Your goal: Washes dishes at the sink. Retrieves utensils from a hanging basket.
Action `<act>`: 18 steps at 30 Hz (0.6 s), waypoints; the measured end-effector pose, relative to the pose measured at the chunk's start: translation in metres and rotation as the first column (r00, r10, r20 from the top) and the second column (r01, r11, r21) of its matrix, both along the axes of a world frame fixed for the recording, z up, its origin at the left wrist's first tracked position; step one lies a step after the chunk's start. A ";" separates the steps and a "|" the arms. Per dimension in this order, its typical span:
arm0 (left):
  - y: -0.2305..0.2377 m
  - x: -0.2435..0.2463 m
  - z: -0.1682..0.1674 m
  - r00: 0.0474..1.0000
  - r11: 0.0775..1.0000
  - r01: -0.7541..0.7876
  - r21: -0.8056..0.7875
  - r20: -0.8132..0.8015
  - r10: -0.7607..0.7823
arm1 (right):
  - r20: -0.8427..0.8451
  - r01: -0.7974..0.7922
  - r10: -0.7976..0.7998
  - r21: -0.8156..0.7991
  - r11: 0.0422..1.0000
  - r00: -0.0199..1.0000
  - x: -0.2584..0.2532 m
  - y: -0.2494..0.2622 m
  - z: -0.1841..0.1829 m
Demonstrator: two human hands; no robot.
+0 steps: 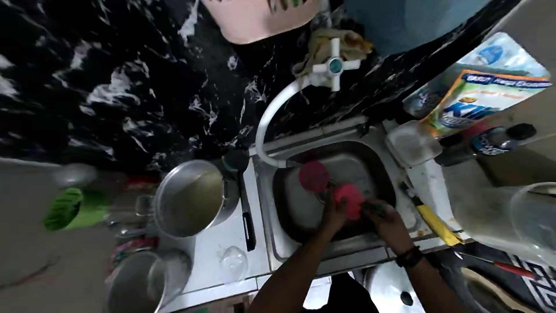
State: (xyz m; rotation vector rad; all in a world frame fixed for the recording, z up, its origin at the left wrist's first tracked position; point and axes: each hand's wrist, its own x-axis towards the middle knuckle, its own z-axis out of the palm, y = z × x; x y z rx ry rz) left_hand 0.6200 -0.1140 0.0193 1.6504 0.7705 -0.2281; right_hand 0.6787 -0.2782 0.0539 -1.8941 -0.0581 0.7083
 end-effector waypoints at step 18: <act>0.107 0.059 0.035 0.752 0.549 0.659 0.515 -0.457 -0.475 | 0.029 -0.148 0.147 0.052 0.988 0.989 -0.002 -0.012 0.003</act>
